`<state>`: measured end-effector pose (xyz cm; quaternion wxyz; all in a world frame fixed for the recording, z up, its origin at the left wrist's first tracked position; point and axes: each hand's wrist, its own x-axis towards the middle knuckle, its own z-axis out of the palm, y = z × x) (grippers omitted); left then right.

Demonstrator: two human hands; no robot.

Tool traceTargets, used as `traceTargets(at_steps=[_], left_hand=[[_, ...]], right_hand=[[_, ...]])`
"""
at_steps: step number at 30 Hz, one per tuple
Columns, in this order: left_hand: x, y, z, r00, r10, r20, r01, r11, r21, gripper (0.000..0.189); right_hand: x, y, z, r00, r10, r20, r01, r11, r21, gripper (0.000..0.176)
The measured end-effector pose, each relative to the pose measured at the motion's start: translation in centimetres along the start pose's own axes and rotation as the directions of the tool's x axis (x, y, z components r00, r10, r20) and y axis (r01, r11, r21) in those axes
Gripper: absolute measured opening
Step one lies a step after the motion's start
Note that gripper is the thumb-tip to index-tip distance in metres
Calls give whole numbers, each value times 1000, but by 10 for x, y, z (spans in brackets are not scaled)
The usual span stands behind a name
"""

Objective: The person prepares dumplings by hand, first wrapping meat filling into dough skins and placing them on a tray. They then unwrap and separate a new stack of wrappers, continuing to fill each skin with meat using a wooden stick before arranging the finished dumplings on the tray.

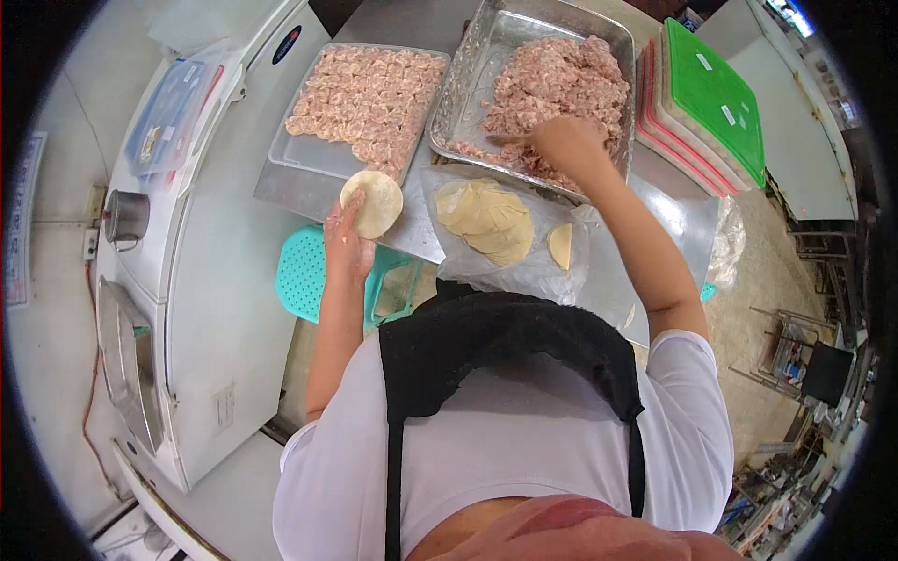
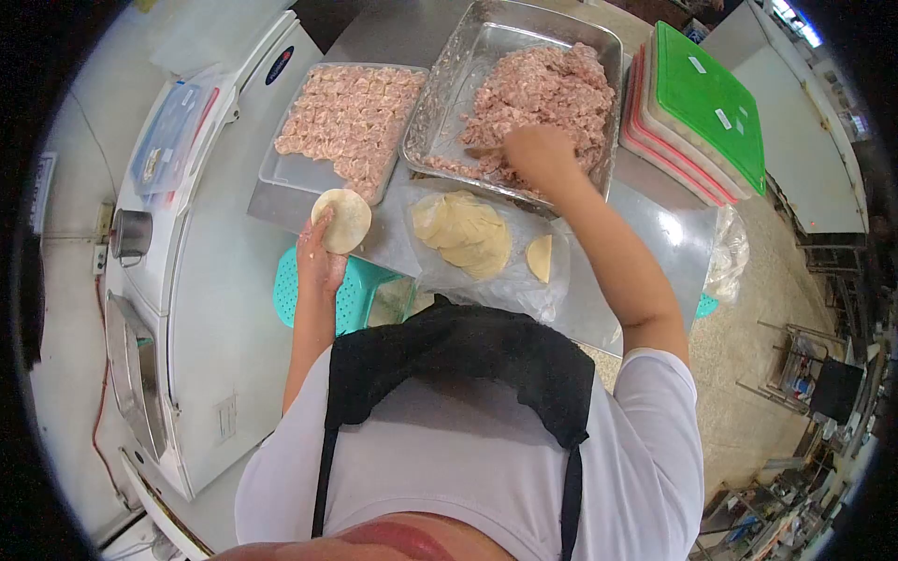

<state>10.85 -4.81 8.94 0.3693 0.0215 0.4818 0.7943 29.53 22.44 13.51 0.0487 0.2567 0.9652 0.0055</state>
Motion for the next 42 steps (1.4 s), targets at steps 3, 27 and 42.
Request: traceTargets(at_steps=[3, 27, 42], left_hand=[[-11, -7, 3, 998, 51, -24, -50, 997, 66, 37], [77, -51, 137, 906, -239, 348, 330, 916, -230, 39], [64, -43, 194, 871, -335, 360, 453, 830, -324, 71]], right_hand=[[-7, -26, 26, 996, -85, -41, 88, 994, 71, 21], [-56, 18, -6, 930, 349, 115, -296, 526, 797, 36], [-91, 14, -47, 965, 155, -213, -112, 973, 201, 23]])
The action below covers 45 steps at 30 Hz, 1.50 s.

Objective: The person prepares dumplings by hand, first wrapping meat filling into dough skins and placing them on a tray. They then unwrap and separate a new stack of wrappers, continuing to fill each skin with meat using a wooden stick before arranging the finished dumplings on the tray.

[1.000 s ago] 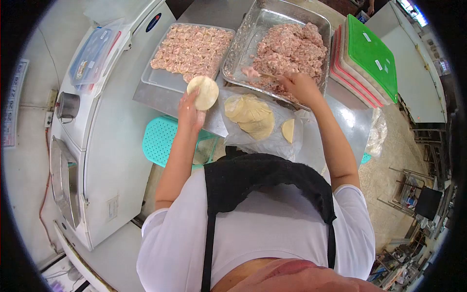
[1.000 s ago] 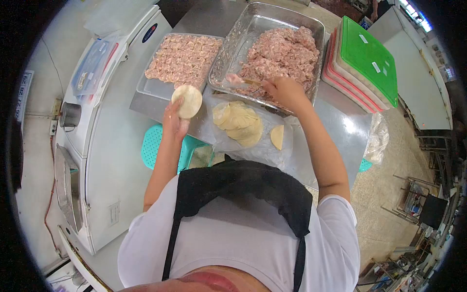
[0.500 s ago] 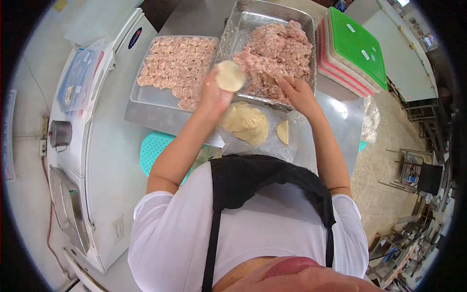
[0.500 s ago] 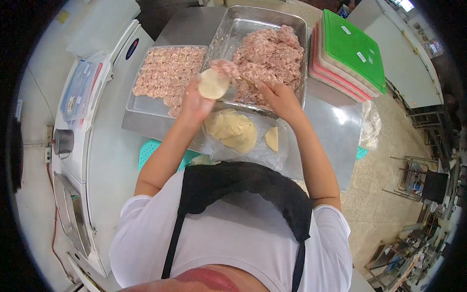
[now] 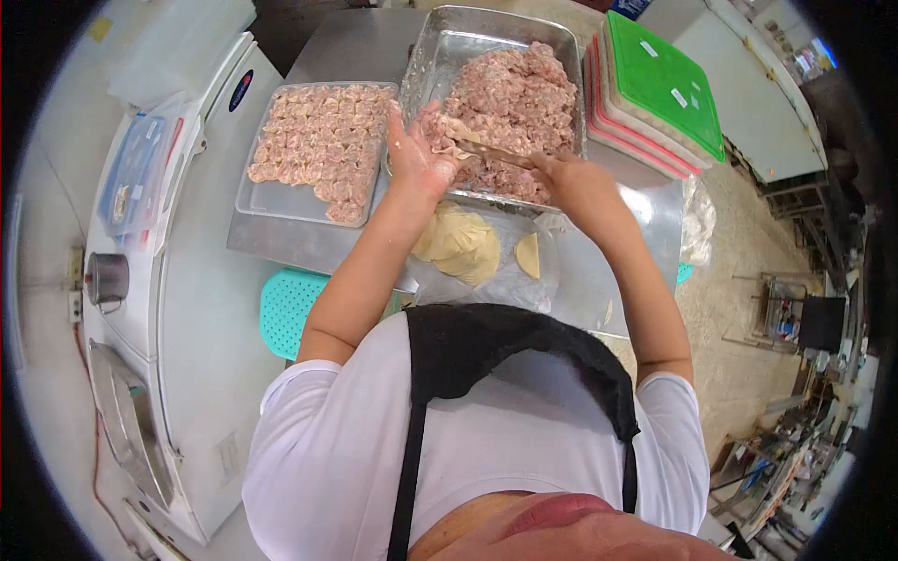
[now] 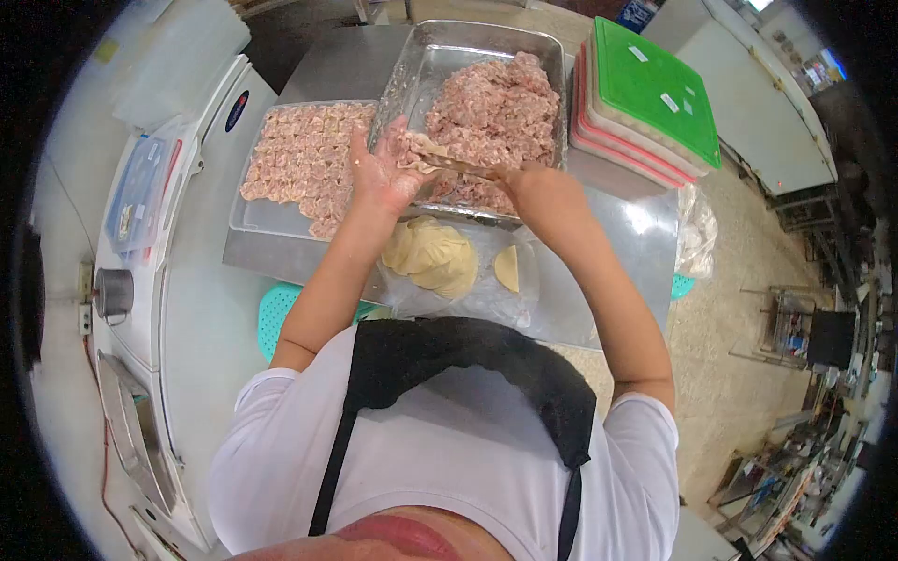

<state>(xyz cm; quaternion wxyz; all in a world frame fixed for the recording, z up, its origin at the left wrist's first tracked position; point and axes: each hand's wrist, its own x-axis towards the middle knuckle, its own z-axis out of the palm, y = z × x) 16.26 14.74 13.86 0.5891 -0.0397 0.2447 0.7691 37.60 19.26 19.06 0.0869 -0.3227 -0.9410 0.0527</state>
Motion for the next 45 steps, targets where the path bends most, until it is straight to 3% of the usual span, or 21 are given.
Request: traceTargets(at_steps=[2, 4, 5, 8, 10, 11, 13, 14, 16, 20, 23, 25, 26, 28, 31, 32, 34, 36, 38, 41, 45], left_hand=[[-5, 2, 4, 999, 17, -36, -16, 998, 53, 69], [-5, 1, 8, 999, 24, -41, -17, 988, 157, 63], [-6, -1, 11, 999, 26, -41, -19, 987, 157, 63], [-13, -1, 17, 994, 48, -95, -53, 997, -50, 53], [-22, 4, 13, 949, 77, 304, -133, 977, 169, 44], [-26, 4, 12, 948, 87, 308, -144, 975, 169, 44], [-48, 4, 27, 873, 96, 478, -436, 594, 677, 69], [-48, 3, 28, 875, 96, 475, -434, 591, 680, 69], [-46, 0, 30, 693, 168, 702, -683, -160, 713, 65], [-48, -8, 38, 776, -86, 625, -624, 42, 780, 54], [-31, -5, 32, 740, -206, 640, -661, -49, 749, 40], [-24, -7, 27, 716, -258, 648, -697, -317, 643, 40], [-23, -9, 26, 717, -263, 645, -696, -318, 644, 40], [-23, -11, 26, 951, -126, 283, -291, -48, 956, 30], [1, 0, -6, 907, -41, 419, -419, 19, 908, 27], [-11, -3, 15, 962, -53, 266, -271, -252, 929, 26], [10, 7, -12, 935, -137, 327, -345, -148, 927, 26], [-27, 13, 7, 890, -127, 437, -442, -9, 897, 31], [-43, 25, 4, 801, -116, 587, -596, -228, 770, 22], [-55, 45, -14, 818, -124, 562, -576, -194, 794, 27], [-74, 69, -22, 873, -80, 481, -486, -54, 872, 54]], right_hand=[[1, -8, -13, 992, 71, 103, -58, 990, -130, 24], [-3, -13, -3, 980, -81, -181, 93, 994, 59, 24], [-4, -8, -1, 980, -83, -181, 95, 994, 60, 24], [-1, 12, -5, 994, -96, -43, 101, 987, 126, 29], [-4, 32, -16, 987, -22, -157, 107, 826, 554, 31], [-6, 38, -20, 986, -31, -163, 118, 825, 553, 31], [-14, 48, -25, 988, 124, 94, -154, 691, 707, 31], [-18, 48, -30, 988, 122, 96, -153, 687, 710, 31], [-26, 44, -45, 981, -12, 194, -123, 736, 666, 32], [-38, 43, -37, 992, -28, 125, -53, 799, 598, 33], [-32, 64, -3, 986, -113, 126, 5, 764, 645, 32], [-22, 87, 21, 974, -217, -62, 201, 712, 673, 30], [-25, 90, 21, 975, -213, -62, 198, 710, 676, 30], [-27, 73, -1, 957, -99, -271, 165, 958, 234, 27], [-23, 60, 37, 928, -134, -349, 223, 948, 227, 27], [-16, 77, 64, 968, -113, -225, 164, 960, 226, 26], [-13, 107, 64, 991, 50, 124, -23, 976, -216, 25], [-28, 123, 64, 974, 144, 172, -133, 989, -71, 24], [-46, 124, 51, 985, 153, 78, -156, 987, 39, 26], [-60, 107, 3, 991, 131, 18, -132, 987, 94, 33], [-65, 65, -40, 998, 33, -47, -23, 979, 201, 27]])
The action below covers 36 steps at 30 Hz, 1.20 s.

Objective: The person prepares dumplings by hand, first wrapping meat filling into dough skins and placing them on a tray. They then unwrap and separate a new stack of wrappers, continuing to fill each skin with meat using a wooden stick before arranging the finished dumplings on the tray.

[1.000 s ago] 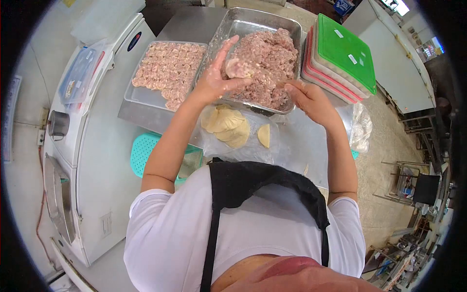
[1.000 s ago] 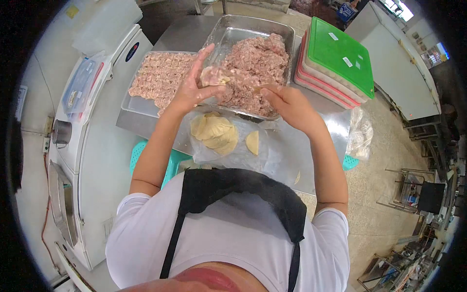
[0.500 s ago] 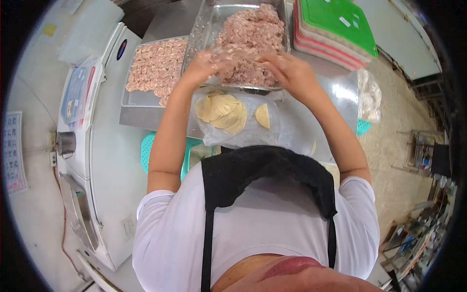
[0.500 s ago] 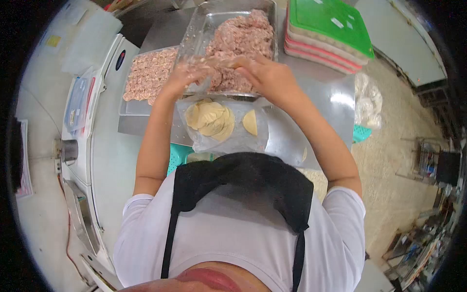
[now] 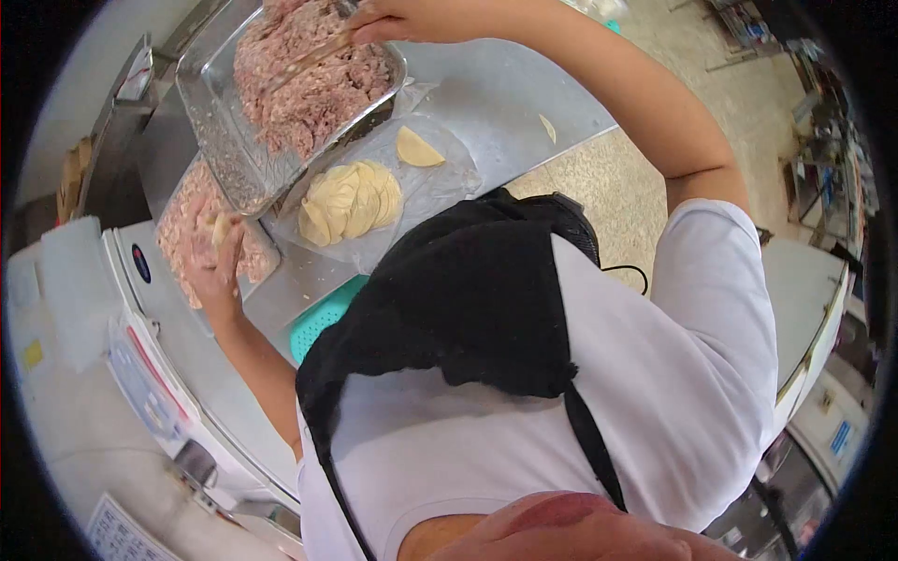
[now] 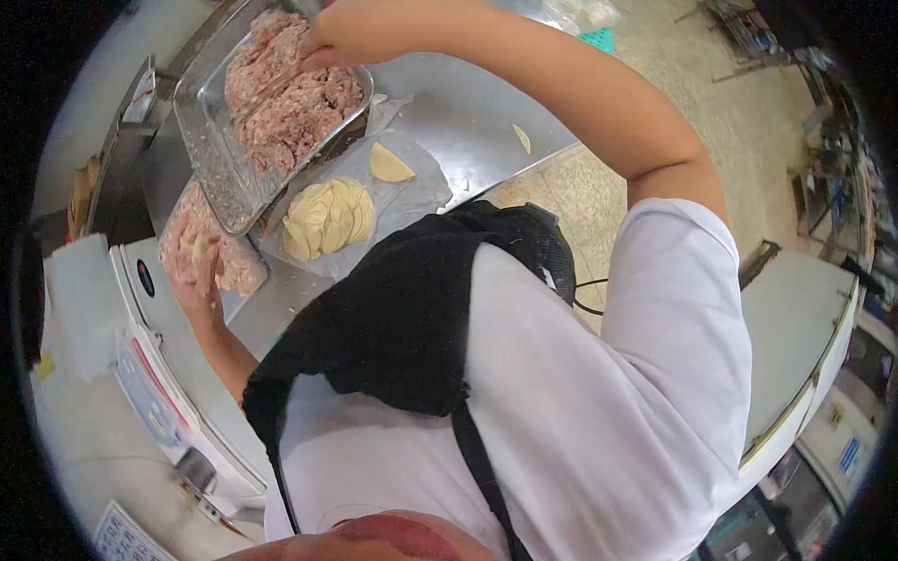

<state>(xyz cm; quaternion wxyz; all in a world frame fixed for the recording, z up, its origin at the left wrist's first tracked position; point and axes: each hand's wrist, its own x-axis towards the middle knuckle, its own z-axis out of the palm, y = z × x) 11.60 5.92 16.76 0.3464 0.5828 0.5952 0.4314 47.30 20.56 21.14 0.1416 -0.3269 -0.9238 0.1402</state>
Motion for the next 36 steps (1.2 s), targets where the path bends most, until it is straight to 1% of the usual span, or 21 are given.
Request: traceTargets(at_steps=[1, 5, 7, 8, 10, 11, 13, 14, 16, 17, 19, 20, 22, 26, 28, 29, 31, 32, 34, 35, 36], left_hand=[[-4, 2, -4, 999, 13, -29, -15, 998, -60, 57], [-12, -27, -41, 995, 103, -7, -103, 987, -127, 55], [-13, -42, -59, 1000, 20, -4, -20, 991, -136, 50], [-9, -57, -70, 1000, 27, 11, -26, 990, -139, 50], [1, -72, -83, 996, 84, 7, -84, 996, 41, 45], [2, -80, -88, 996, 90, 24, -91, 995, 39, 45], [4, -67, -81, 979, 183, 91, -178, 982, -57, 39], [8, -72, -84, 976, 189, 107, -182, 981, -65, 39], [12, -86, -89, 953, 244, 182, -256, 966, 43, 39], [11, -92, -92, 949, 249, 193, -261, 965, 35, 39], [10, -94, -93, 951, 182, 250, -182, 983, -23, 33], [12, -94, -93, 948, 188, 257, -186, 982, -31, 33], [10, -72, -82, 968, 75, 240, -51, 993, -103, 33], [10, -61, -68, 969, 100, 225, -58, 981, -187, 35], [16, -66, -65, 951, 134, 279, -127, 991, -46, 34], [15, -66, -63, 950, 136, 282, -127, 991, -49, 34], [8, -60, -55, 935, 96, 342, -51, 989, -139, 29], [7, -60, -52, 935, 95, 342, -49, 989, -141, 29], [4, -65, -43, 909, 127, 397, -97, 991, -93, 24], [3, -67, -38, 896, 115, 430, -99, 993, -59, 22], [3, -69, -33, 897, 114, 428, -96, 993, -63, 22]], right_hand=[[-1, -11, -4, 1000, -14, -6, 14, 1000, 12, 29], [1, -48, -2, 999, -2, -49, 2, 1000, -5, 29], [2, -62, 10, 992, 108, -65, -110, 993, -38, 34], [3, -63, 20, 990, 123, -71, -126, 991, -41, 34], [4, -66, 35, 982, 185, -41, -188, 977, -101, 42], [2, -68, 41, 979, 201, -48, -205, 974, -102, 42], [-5, -88, 42, 953, 303, -20, -304, 950, -75, 44], [-8, -93, 42, 947, 321, -24, -322, 944, -78, 44], [-14, -100, 44, 916, 401, -14, -400, 913, -81, 39], [-19, -101, 47, 910, 414, -18, -414, 906, -84, 39], [-28, -106, 52, 936, 340, -93, -338, 940, 42, 35], [-29, -108, 52, 933, 348, -96, -346, 938, 37, 35], [-31, -119, 51, 906, 423, -14, -421, 905, 62, 33], [-31, -128, 53, 898, 439, -21, -435, 894, 112, 34], [-38, -129, 56, 921, 380, -89, -356, 910, 212, 35], [-45, -127, 60, 919, 383, -89, -359, 910, 209, 35], [-71, -124, 70, 882, 396, -256, -283, 878, 386, 35], [-84, -127, 73, 882, 397, -254, -284, 878, 384, 35], [-115, -138, 73, 801, 596, -62, -501, 723, 477, 34], [-129, -145, 72, 724, 687, 62, -574, 551, 606, 33], [-144, -152, 70, 637, 744, 201, -626, 348, 697, 32]])
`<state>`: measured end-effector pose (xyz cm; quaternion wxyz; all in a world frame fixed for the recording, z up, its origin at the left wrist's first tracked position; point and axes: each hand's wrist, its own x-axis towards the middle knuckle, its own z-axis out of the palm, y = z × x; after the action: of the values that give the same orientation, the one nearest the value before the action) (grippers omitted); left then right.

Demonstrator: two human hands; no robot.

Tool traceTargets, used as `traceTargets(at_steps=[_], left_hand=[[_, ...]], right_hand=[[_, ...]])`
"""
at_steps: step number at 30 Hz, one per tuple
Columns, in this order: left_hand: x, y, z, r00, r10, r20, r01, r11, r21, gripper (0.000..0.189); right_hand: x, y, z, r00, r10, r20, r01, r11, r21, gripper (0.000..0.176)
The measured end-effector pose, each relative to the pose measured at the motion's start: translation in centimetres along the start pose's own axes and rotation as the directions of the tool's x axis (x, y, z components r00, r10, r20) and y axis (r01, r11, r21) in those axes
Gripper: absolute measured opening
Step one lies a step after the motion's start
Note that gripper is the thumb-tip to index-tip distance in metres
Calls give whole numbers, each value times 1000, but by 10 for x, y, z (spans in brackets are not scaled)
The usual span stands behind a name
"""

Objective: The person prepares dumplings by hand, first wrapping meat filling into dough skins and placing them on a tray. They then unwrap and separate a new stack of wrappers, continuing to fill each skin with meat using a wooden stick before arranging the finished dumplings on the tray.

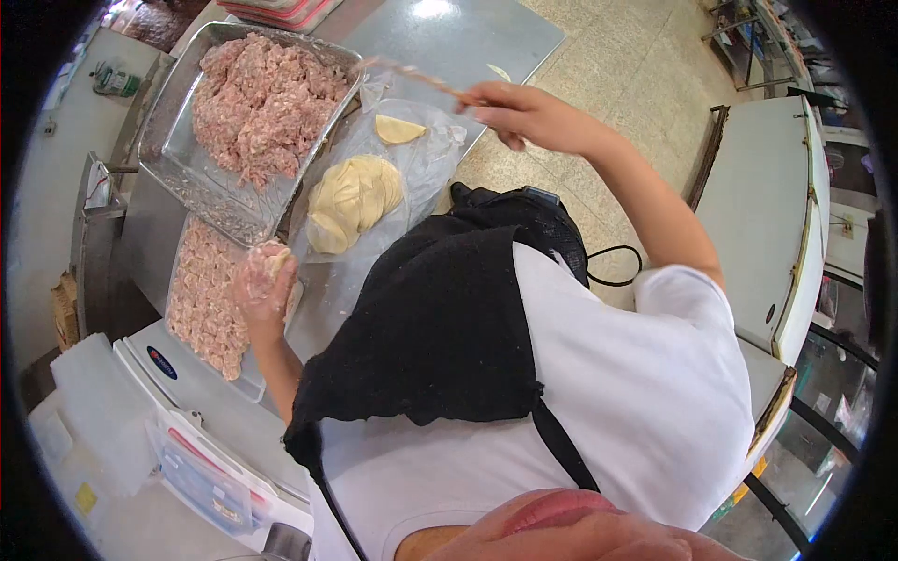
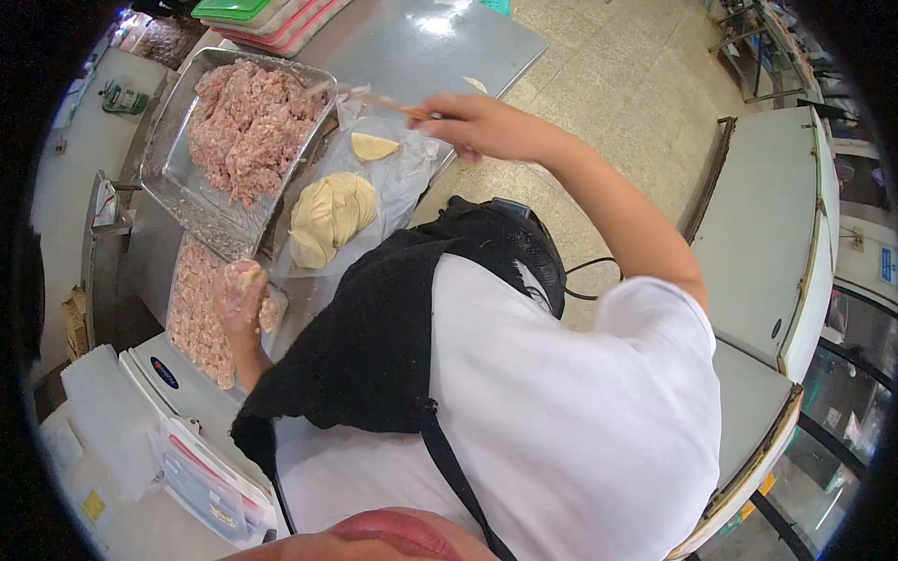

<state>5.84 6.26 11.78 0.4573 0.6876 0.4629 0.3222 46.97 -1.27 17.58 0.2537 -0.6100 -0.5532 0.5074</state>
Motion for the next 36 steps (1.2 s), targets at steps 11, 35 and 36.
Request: traceTargets(at_steps=[11, 35, 36], left_hand=[[33, -17, 10, 975, 213, 70, -222, 961, 163, 20], [25, -38, -3, 943, 328, 57, -329, 889, 318, 26], [22, -36, -1, 943, 327, 54, -327, 889, 320, 26]], right_hand=[[-66, 69, -7, 886, 253, -389, 5, 833, 554, 19], [-41, 20, 12, 977, 165, -133, -118, 946, 302, 19], [-39, 17, 12, 986, 139, -92, -112, 961, 252, 19]])
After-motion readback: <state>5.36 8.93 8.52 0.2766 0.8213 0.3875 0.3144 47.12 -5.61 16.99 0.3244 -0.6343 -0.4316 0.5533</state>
